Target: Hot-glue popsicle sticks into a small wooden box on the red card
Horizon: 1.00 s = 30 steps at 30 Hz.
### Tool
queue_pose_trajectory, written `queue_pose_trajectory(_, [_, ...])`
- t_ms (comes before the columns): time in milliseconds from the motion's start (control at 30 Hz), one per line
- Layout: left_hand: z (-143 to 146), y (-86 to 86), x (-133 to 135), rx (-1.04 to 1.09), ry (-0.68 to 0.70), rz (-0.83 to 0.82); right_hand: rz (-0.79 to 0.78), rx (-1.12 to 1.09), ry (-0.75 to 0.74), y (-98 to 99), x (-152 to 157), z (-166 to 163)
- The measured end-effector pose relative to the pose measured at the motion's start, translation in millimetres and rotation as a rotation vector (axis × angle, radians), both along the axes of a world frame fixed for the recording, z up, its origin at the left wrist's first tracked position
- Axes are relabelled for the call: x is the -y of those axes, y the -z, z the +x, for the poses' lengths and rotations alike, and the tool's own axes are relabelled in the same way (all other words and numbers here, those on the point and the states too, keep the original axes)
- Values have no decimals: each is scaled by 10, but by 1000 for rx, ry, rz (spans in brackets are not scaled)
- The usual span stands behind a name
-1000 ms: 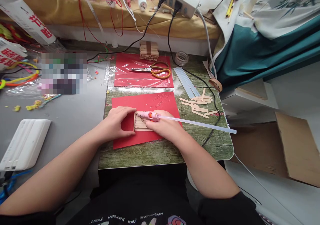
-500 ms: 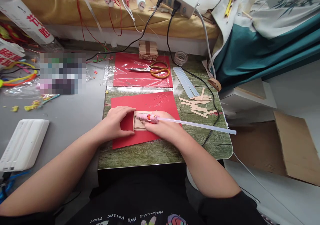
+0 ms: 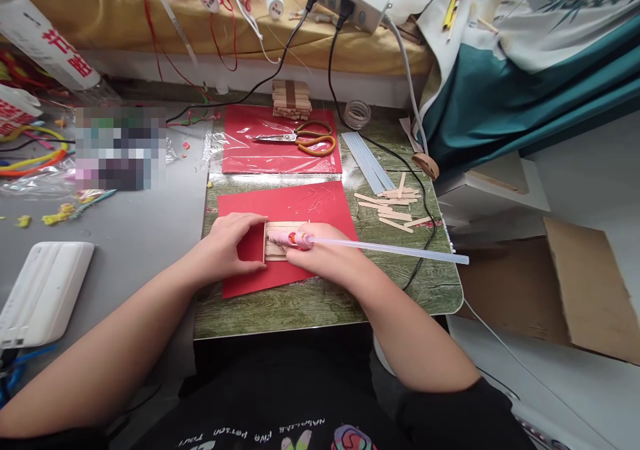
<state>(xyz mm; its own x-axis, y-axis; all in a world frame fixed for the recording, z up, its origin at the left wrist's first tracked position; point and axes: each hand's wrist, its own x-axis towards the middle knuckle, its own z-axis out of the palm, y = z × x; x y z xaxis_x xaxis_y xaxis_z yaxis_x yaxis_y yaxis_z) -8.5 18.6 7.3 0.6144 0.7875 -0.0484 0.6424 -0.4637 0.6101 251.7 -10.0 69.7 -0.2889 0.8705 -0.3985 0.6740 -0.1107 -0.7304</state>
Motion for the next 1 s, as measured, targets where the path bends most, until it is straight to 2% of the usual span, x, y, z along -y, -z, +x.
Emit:
queue_pose_trajectory(300, [-3, 23, -1, 2, 3, 10, -6, 35, 16, 63, 41, 66])
queue_pose_trajectory(567, [-1, 16, -1, 3, 3, 7, -67, -7, 22, 18, 147, 97])
queue_pose_trajectory(800, [4, -3, -3, -10, 5, -6, -19, -120, 167, 2, 235, 189])
queue_pose_trajectory(1000, [-4, 1, -3, -25, 8, -1, -27, -175, 207, 35, 308, 262])
